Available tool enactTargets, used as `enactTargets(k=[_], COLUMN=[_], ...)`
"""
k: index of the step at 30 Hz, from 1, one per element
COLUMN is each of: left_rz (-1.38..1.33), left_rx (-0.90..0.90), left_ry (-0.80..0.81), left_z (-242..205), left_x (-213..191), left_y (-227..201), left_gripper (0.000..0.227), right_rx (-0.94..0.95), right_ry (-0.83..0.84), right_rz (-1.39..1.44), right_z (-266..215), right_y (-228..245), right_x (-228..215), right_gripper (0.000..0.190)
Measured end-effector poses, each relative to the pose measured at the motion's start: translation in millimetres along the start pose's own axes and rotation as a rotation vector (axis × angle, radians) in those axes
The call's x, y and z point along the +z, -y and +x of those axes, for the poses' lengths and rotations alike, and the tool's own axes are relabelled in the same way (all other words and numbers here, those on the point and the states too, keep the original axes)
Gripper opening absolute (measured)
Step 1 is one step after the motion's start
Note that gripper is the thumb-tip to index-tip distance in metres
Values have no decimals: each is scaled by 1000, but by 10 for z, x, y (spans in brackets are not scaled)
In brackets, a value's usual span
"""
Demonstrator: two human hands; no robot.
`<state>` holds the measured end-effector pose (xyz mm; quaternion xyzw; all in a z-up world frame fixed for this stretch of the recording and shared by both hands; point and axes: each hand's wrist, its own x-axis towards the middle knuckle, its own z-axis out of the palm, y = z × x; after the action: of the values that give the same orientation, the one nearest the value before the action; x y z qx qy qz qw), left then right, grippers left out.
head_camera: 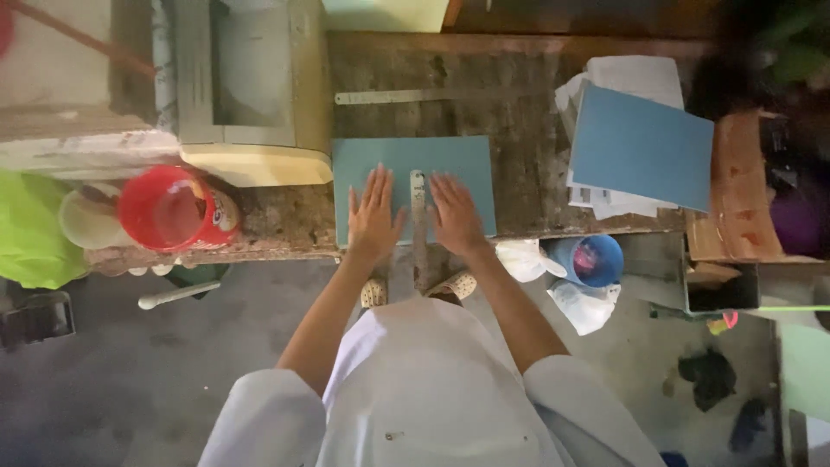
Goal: The person repeatedly wraps printed sheets with light blue cover sheets on a wooden workbench. They align the sheets, fold the cover over the edges, and smooth the surface with both hands. The process is repeated for multiple sets of documents.
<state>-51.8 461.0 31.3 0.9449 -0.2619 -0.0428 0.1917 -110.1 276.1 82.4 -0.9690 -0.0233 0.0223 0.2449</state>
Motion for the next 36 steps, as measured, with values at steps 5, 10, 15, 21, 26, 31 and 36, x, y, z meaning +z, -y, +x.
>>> enactTargets(k=[5,10,15,21,26,31,36], left_rz=[94,136,183,99,-128,-508,-596], left_rx=[3,34,40,2,-248,-842,-784], left_ry=[13,-46,-84,35,-169,100,87], left_z=[31,26,-7,4,36,-78,-130], left_x=[193,184,125,-28,309,-275,-176], left_y=[59,64,6,-37,333,42,211], left_gripper=[70,74,84,76,71,99,100], right_rx=[-62,-22,11,204,633,733,844], right_ry=[-64,-70,-9,-91,-193,-161,-176], right_rz=[-185,-322,-292,-280,225,611,619], right_z=[36,32,9,-108,-123,-21,10], right_y=[-176,-206,-204,-646,-1056,-1235,-1339], right_x=[452,547,502,592,411,441,584], right_gripper=[51,51,50,54,70,71,80])
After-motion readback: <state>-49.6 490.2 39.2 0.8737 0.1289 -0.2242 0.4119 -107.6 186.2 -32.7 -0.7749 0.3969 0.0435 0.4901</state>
